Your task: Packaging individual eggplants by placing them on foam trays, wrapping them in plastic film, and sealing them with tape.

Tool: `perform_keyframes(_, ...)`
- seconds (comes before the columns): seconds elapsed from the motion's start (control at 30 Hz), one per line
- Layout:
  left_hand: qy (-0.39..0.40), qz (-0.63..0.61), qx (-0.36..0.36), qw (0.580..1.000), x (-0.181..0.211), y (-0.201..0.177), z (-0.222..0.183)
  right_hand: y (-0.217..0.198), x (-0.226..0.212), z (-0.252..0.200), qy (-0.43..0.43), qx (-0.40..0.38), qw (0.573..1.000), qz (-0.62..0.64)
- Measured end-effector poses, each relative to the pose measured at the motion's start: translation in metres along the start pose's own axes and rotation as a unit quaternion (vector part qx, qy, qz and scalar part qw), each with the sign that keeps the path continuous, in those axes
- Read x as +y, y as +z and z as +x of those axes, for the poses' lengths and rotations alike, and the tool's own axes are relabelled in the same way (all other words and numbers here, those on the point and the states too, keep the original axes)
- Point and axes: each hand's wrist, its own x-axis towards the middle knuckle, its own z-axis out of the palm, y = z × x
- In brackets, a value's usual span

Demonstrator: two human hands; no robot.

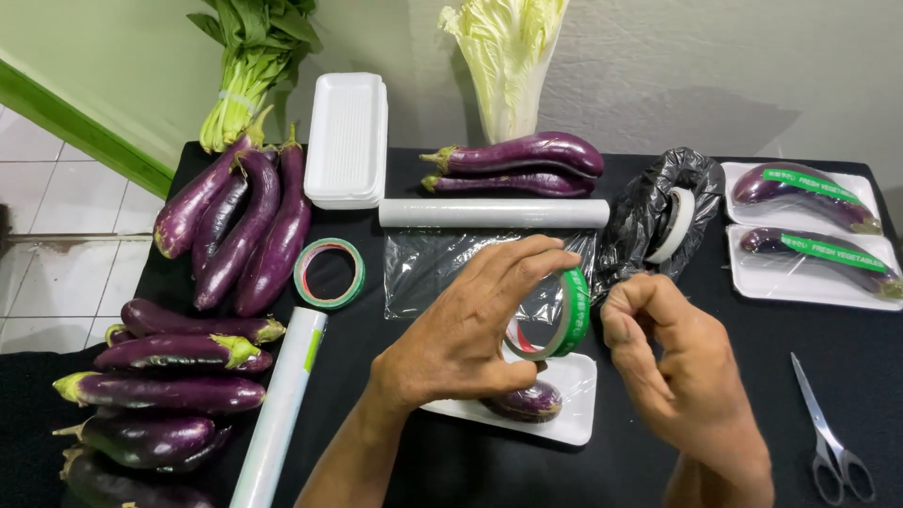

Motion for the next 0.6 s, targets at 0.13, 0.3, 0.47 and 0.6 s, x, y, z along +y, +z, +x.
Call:
perform_keyframes(0.13, -0.032, 0.001, -0.002, 0.999, -0.002, -0.005, -0.001, -0.007, -0.024, -0.007, 0.032, 0.092, 0.991, 0.094)
perform_keyframes(0.3, 0.024, 0.021, 0.011, 0.999, 0.007, -0.001, 0.001, -0.001, -0.037, 0.008, -0.058, 0.096, 0.990, -0.083)
perform_keyframes(0.47, 0.032, 0.034, 0.005, 0.999, 0.014, -0.002, 0.001, 0.000, -0.041, 0.008, -0.090, 0.093, 0.986, -0.105)
perform_keyframes(0.6, 0.030, 0.054, -0.005, 0.998, 0.014, -0.001, 0.000, 0.001, -0.033, 0.010, -0.125, 0.070, 0.973, -0.179)
